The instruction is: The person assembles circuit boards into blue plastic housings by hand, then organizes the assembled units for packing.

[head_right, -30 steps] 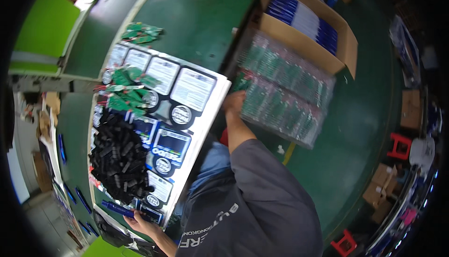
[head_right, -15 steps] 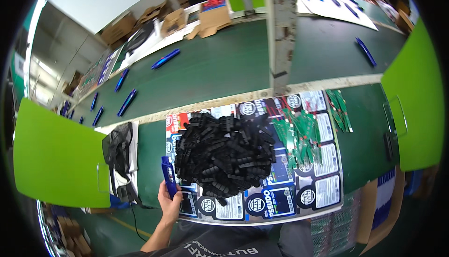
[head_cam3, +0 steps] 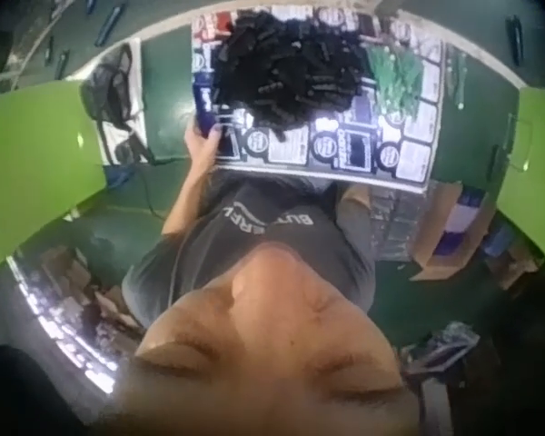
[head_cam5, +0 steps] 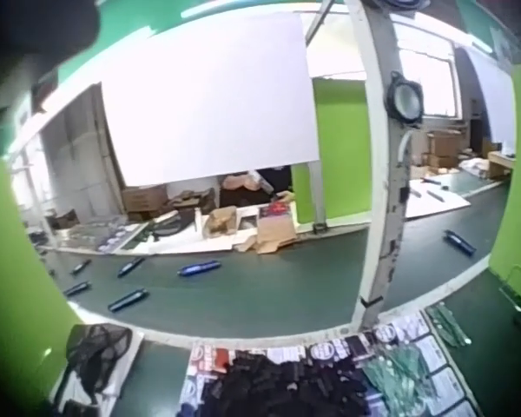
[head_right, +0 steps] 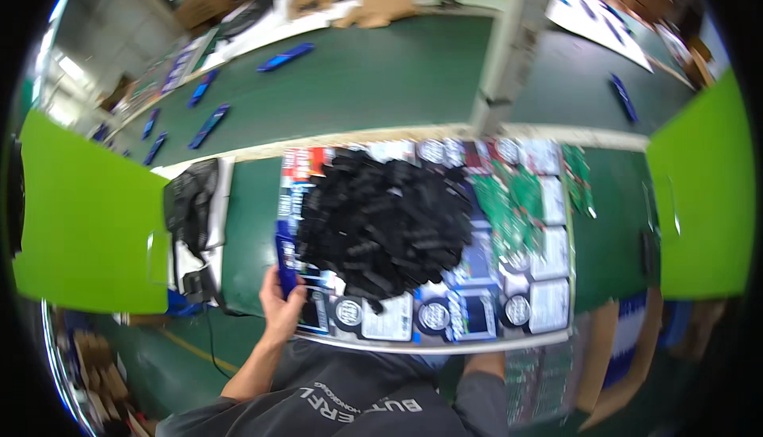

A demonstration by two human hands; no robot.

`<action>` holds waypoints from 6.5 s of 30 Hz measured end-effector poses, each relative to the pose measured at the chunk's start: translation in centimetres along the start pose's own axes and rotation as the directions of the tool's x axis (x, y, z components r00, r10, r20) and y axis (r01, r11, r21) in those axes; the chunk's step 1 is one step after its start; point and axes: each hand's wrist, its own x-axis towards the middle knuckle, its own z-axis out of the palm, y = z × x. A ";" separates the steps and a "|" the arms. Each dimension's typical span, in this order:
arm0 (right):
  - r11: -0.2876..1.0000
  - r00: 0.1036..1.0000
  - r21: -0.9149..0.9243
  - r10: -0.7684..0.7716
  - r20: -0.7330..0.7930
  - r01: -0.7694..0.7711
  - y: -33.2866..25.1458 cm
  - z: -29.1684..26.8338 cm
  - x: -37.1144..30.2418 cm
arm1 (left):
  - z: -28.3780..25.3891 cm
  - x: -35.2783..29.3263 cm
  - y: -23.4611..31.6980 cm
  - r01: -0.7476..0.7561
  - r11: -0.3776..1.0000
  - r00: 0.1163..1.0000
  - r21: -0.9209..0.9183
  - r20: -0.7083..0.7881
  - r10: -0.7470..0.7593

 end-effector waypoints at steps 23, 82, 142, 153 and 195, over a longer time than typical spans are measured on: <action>0.949 0.790 -0.227 -0.310 -0.528 0.221 -29.4 -3.9 -22.3 | -1.0 0.6 0.3 -0.117 0.985 0.981 -0.123 0.141 0.134; 0.407 0.449 -0.261 -0.482 0.752 0.875 -43.8 33.0 -18.4 | 2.7 4.0 5.9 0.132 0.892 0.928 -0.433 0.371 0.042; 0.502 0.862 -0.749 -0.474 0.178 0.431 -40.8 23.7 -1.5 | 4.5 1.2 6.5 0.046 0.983 0.932 -0.178 0.361 0.022; 0.740 0.767 -0.231 -0.551 0.330 0.631 -46.3 23.2 -7.7 | 4.1 1.5 6.3 0.080 0.973 0.930 -0.216 0.368 0.005; 0.508 0.465 -0.173 -0.530 0.709 0.844 -40.2 34.8 -23.7 | 5.0 2.1 7.1 0.274 0.800 0.870 -0.534 0.492 0.031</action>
